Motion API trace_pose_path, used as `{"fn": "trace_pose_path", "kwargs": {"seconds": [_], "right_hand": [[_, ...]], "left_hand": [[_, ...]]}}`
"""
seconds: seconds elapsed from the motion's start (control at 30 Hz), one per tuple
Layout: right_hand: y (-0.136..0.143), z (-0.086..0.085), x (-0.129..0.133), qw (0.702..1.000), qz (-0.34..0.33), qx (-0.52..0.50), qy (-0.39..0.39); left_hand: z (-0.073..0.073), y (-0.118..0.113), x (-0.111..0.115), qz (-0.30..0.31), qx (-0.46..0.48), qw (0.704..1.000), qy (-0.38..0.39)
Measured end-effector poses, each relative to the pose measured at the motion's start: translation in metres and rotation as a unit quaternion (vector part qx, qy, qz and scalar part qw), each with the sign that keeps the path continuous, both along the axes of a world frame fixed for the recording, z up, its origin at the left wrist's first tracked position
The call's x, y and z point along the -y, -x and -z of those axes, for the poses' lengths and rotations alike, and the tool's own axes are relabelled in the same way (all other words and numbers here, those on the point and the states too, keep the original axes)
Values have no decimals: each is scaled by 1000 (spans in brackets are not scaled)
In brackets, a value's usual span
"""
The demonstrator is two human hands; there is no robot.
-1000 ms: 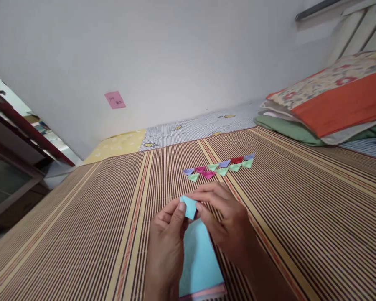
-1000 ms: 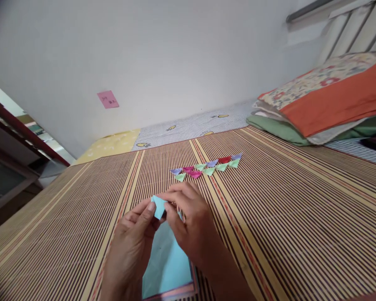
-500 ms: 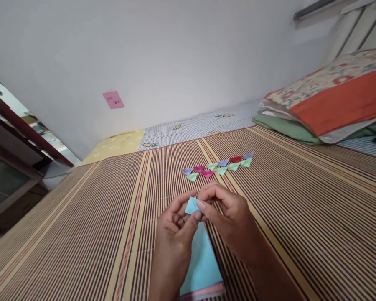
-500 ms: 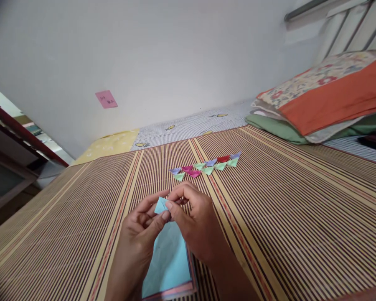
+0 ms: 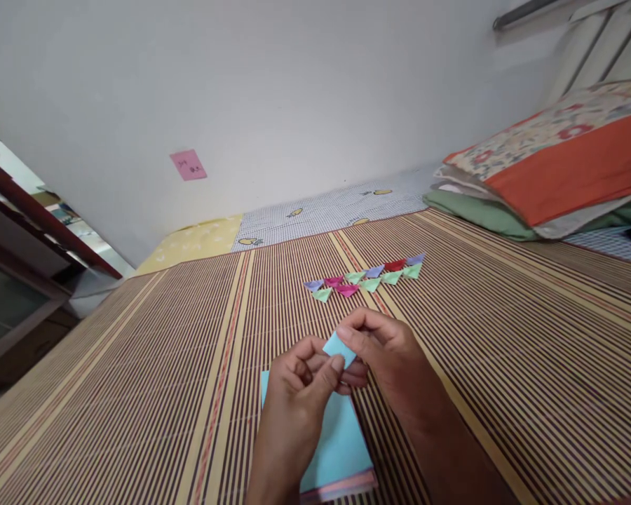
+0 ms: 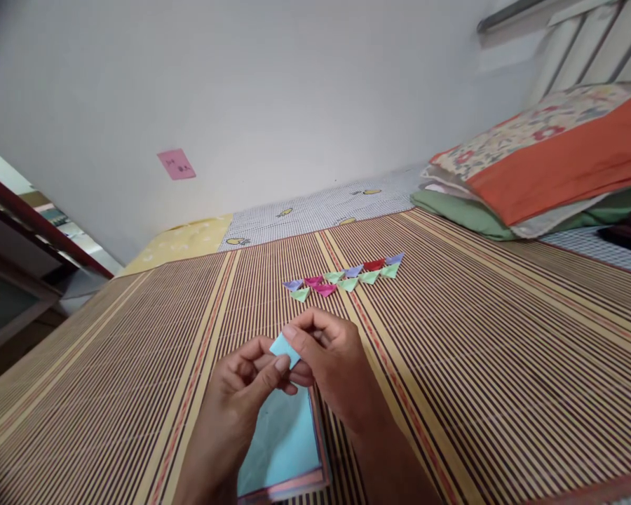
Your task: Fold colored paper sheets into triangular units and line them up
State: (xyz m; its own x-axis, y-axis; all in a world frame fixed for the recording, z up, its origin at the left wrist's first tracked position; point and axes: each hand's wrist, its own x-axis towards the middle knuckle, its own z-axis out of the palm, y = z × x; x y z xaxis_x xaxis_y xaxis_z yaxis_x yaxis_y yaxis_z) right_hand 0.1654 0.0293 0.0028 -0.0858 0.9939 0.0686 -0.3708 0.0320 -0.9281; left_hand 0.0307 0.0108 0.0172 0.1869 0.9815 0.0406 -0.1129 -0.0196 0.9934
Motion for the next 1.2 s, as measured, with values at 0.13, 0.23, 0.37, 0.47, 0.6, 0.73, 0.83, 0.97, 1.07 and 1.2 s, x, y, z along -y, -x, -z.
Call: {"fn": "trace_pose_path", "kwargs": {"seconds": [0.13, 0.23, 0.37, 0.47, 0.6, 0.73, 0.83, 0.97, 1.07, 1.2], "right_hand": [[-1, -2, -1, 996, 41, 57, -49], [-2, -2, -3, 995, 8, 53, -78], [-1, 1, -4, 994, -75, 2, -79], [-1, 2, -4, 995, -55, -3, -79], [0, 6, -5, 997, -61, 11, -54], [-3, 8, -7, 993, -41, 102, -48], [-7, 9, -6, 989, -35, 137, -45], [-8, 12, -7, 988, -24, 146, -37], [-6, 16, -8, 987, -35, 155, -38], [-5, 16, -8, 987, -45, 144, -51]], "left_hand": [[3, 3, -1, -43, -42, 998, -25], [8, 6, -1, -57, -39, 997, -27], [14, 6, -3, -46, 10, 999, -9], [13, 6, -4, -27, 4, 1000, 2], [11, 6, -5, -22, -7, 999, 26], [11, 5, -6, -58, 29, 997, 32], [13, 5, -7, -52, 55, 996, 55], [13, 6, -8, -30, 50, 996, 62], [12, 7, -10, -42, 50, 996, 54], [11, 4, -10, -54, 76, 994, 61]]}}
